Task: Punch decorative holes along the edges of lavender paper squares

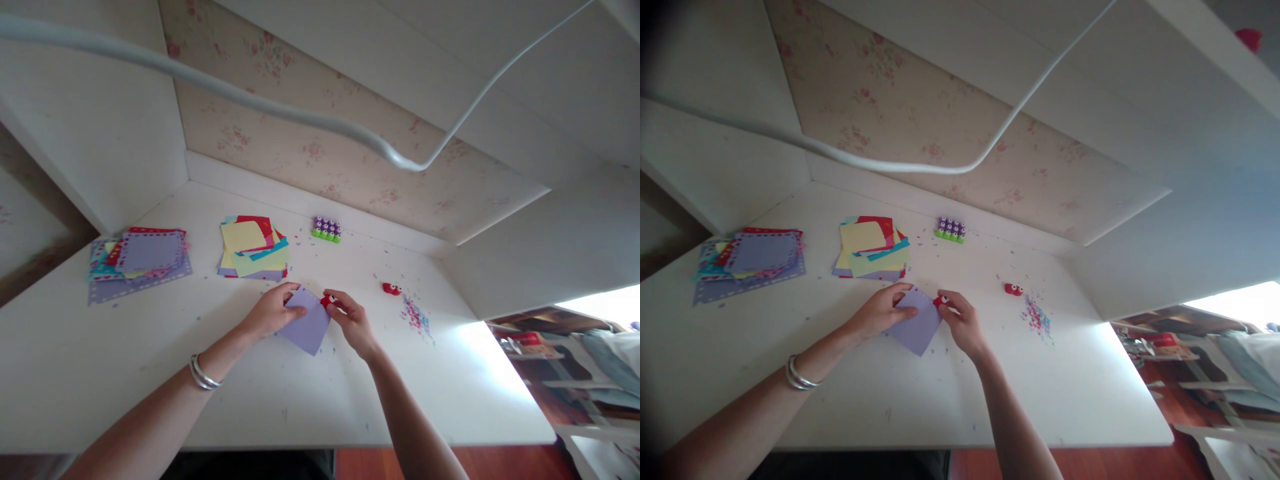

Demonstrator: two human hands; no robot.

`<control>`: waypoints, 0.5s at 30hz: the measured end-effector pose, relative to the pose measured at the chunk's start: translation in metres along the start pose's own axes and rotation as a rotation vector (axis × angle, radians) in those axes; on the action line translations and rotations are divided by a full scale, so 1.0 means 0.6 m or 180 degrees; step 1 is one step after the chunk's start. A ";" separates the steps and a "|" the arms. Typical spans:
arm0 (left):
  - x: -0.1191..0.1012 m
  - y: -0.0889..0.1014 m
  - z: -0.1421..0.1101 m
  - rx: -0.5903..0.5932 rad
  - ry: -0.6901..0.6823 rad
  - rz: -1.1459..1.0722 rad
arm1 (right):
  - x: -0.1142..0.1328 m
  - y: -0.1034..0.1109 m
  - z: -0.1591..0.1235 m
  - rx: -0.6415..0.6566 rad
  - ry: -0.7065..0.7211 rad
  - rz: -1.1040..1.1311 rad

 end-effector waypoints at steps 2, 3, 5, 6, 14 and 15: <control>-0.005 0.000 -0.002 0.0008 -0.0049 0.0140 | 0.013 -0.005 -0.001 0.0105 0.0238 0.0033; -0.007 0.000 -0.003 -0.0008 -0.0043 0.0217 | 0.020 -0.008 -0.003 0.0186 0.0361 0.0045; -0.006 0.004 -0.004 -0.0082 0.0024 0.0350 | 0.030 -0.013 -0.006 0.0358 0.0521 0.0009; -0.005 0.005 -0.005 -0.0109 0.0069 0.0394 | 0.034 -0.015 -0.008 0.0424 0.0563 -0.0041; -0.010 -0.018 -0.012 0.0224 -0.0038 0.0005 | 0.045 -0.031 -0.018 0.0736 0.0723 -0.0287; -0.011 -0.019 -0.012 0.0206 -0.0084 -0.0005 | 0.045 -0.032 -0.019 0.0716 0.0734 -0.0265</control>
Point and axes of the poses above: each hand's wrist, its own z-axis towards the middle knuckle, its own y-axis out of the back of the hand, x = y × z, the point moved 8 cm from there along z, towards the middle knuckle, and after that the axes turned 7 degrees about -x, right-handed, at the moved point
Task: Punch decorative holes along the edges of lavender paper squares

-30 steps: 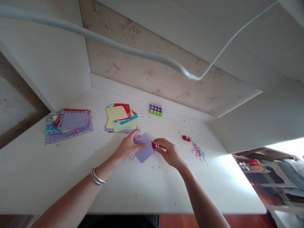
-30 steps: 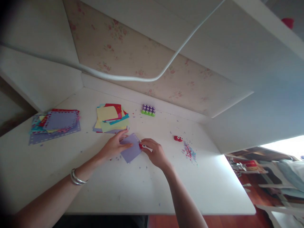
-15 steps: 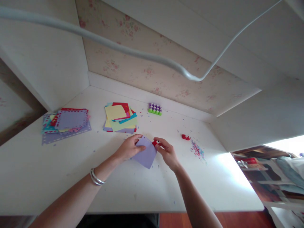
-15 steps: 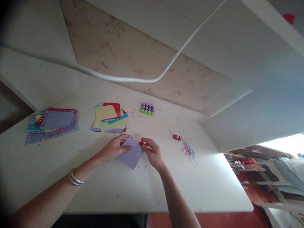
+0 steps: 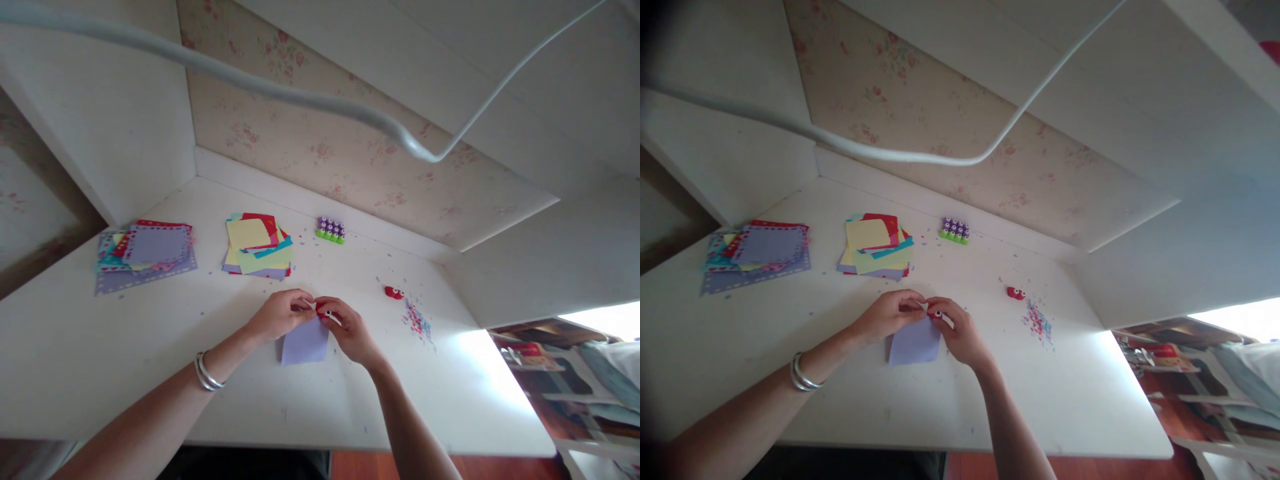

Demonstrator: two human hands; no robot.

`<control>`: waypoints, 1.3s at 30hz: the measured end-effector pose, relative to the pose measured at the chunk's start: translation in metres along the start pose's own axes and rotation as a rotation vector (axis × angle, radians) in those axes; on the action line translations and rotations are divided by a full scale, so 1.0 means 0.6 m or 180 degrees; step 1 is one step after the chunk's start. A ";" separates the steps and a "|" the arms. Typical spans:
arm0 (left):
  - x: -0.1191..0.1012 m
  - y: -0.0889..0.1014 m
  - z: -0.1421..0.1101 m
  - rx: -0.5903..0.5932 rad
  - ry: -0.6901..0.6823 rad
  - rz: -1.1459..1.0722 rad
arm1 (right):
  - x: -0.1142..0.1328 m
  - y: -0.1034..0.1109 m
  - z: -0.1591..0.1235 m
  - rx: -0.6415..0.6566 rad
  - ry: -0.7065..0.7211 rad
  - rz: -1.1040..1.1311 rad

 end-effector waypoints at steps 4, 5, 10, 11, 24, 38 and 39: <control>-0.006 0.004 -0.001 -0.0149 -0.0149 0.0096 | 0.003 -0.003 0.001 -0.0163 0.0045 0.0018; -0.008 0.005 -0.001 -0.0179 -0.0170 0.0123 | 0.004 -0.003 0.002 -0.0194 0.0049 0.0007; -0.014 0.010 -0.004 -0.0279 -0.0212 0.0179 | 0.007 -0.005 0.003 -0.0300 0.0025 0.0008; -0.014 0.010 -0.004 -0.0283 -0.0205 0.0162 | 0.007 -0.005 0.003 -0.0320 0.0021 0.0021; -0.010 0.010 -0.001 -0.0314 -0.0314 0.0283 | 0.013 -0.006 -0.002 -0.0269 0.0084 -0.0049; 0.001 0.003 -0.001 -0.0248 -0.0125 -0.0035 | 0.011 -0.013 0.001 -0.0145 0.0061 -0.0159; 0.001 0.003 -0.001 -0.0249 -0.0107 -0.0048 | 0.009 -0.013 0.001 -0.0154 0.0019 -0.0170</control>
Point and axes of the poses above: each hand's wrist, its own z-axis towards the middle knuckle, its own y-axis out of the back of the hand, x = y × z, the point moved 8 cm from there along z, towards the middle knuckle, and after that the axes turned 7 degrees about -x, right-handed, at the moved point
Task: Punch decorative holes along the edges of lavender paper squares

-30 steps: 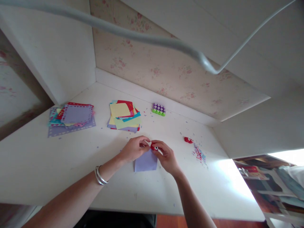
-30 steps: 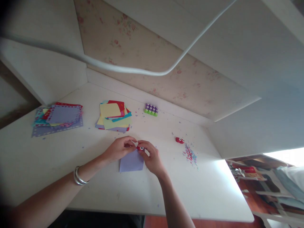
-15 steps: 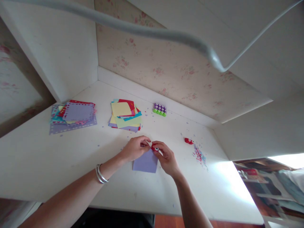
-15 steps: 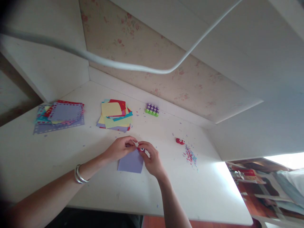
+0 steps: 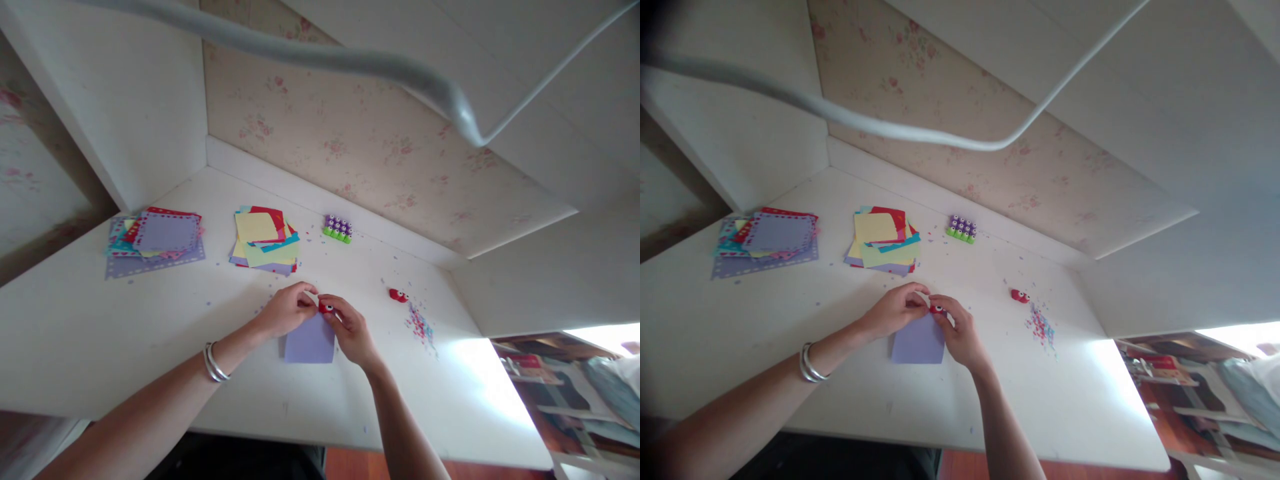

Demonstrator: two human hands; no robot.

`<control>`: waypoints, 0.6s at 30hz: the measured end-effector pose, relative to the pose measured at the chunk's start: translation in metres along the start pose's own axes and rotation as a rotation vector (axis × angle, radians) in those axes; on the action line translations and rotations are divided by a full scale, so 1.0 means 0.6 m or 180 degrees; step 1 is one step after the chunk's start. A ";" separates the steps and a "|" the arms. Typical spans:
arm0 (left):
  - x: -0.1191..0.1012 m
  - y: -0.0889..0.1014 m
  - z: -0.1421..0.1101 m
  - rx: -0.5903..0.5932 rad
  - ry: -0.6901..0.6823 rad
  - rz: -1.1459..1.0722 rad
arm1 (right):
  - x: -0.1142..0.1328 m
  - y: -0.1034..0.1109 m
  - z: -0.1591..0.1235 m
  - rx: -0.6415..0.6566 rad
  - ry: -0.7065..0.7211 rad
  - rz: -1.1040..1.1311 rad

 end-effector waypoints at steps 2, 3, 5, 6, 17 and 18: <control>0.001 0.001 0.001 -0.0023 0.0037 -0.0027 | -0.005 0.001 0.000 -0.0060 -0.0076 0.0035; 0.001 0.002 0.001 -0.0042 0.0059 -0.0043 | -0.007 0.001 -0.001 -0.0104 -0.0111 0.0070; 0.003 0.004 0.001 -0.0065 0.0108 -0.0079 | -0.015 0.001 -0.001 -0.0206 -0.0215 0.0144; 0.004 0.005 0.002 -0.0069 0.0143 -0.0090 | -0.020 0.001 -0.002 -0.0253 -0.0296 0.0186; 0.013 0.006 -0.001 -0.0072 0.0536 -0.0198 | -0.028 0.009 -0.002 -0.0612 -0.0548 0.0776; 0.013 0.007 -0.001 -0.0087 0.0541 -0.0172 | -0.027 0.008 -0.002 -0.0641 -0.0514 0.0825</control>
Point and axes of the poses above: each hand's wrist, its own z-axis towards the middle knuckle, its own y-axis out of the back of the hand, x = y × z, the point moved 8 cm from there along z, towards the middle knuckle, and after that the axes turned 7 degrees about -x, right-handed, at the moved point
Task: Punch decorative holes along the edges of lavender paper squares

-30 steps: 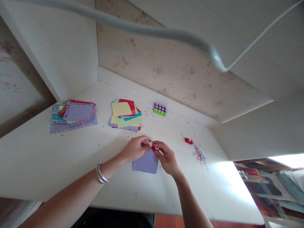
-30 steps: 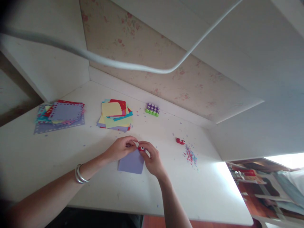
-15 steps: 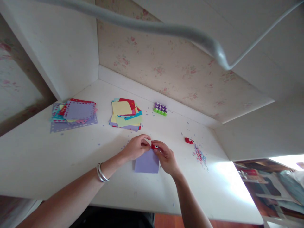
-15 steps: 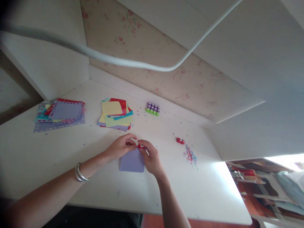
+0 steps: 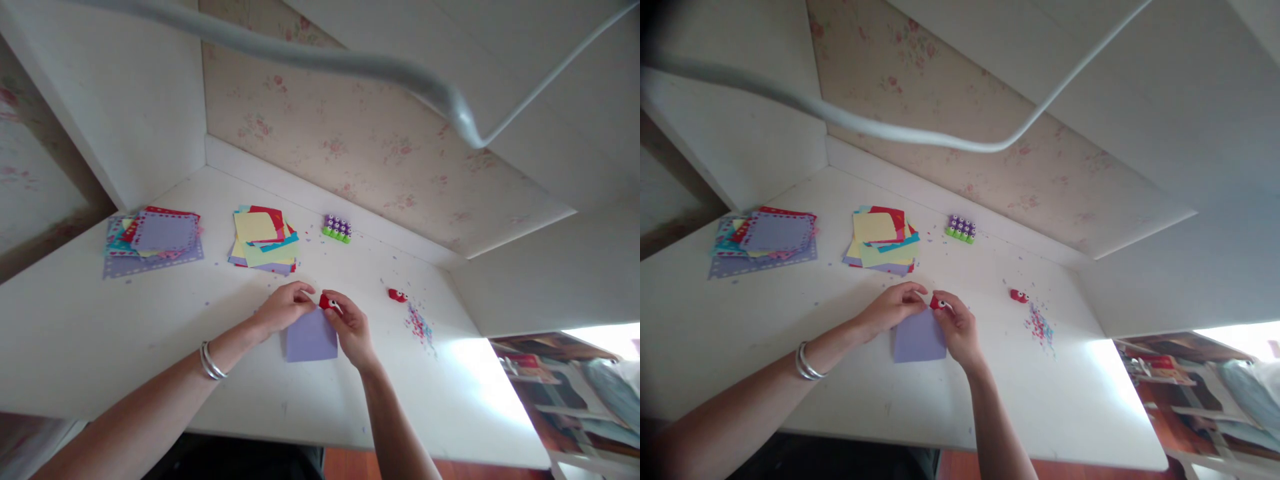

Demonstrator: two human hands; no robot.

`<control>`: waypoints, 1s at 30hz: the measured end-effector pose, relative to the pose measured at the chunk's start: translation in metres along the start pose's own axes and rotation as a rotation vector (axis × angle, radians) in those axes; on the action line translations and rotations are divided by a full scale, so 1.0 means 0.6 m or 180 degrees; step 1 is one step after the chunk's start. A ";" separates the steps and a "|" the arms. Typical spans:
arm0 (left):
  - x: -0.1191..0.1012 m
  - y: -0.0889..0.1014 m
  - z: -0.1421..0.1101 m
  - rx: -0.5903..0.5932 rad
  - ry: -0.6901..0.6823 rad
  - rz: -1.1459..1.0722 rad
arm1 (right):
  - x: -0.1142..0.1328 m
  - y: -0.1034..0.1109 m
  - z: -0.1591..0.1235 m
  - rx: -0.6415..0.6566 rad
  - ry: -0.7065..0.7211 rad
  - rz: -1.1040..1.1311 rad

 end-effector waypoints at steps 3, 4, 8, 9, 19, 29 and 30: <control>-0.003 -0.002 -0.003 0.0035 0.0021 0.0095 | -0.011 -0.001 -0.001 -0.0112 -0.0157 0.0122; -0.005 -0.003 -0.004 0.0066 0.0012 0.0108 | -0.017 -0.001 -0.002 -0.0139 -0.0262 0.0154; -0.009 -0.007 -0.007 0.0156 -0.0056 0.0016 | -0.032 0.001 -0.003 -0.0168 -0.0461 0.0223; -0.008 -0.008 -0.007 0.0180 -0.0050 0.0009 | -0.032 0.002 -0.002 -0.0177 -0.0455 0.0228; 0.007 -0.016 -0.007 0.0371 0.0109 -0.0108 | -0.028 -0.003 -0.003 -0.0171 -0.0280 0.0420; -0.006 -0.019 -0.010 0.0399 -0.0047 -0.0280 | -0.011 -0.027 0.000 0.0056 -0.0305 0.0773; -0.005 -0.019 -0.010 0.0417 -0.0043 -0.0258 | -0.010 -0.029 0.001 0.0110 -0.0310 0.0785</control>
Point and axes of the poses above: each hand's wrist, its own z-axis towards the middle knuckle, its own y-axis out of the back of the hand, x = y × z, the point moved 8 cm from there along z, towards the middle knuckle, and after that the axes turned 7 degrees about -x, right-handed, at the moved point
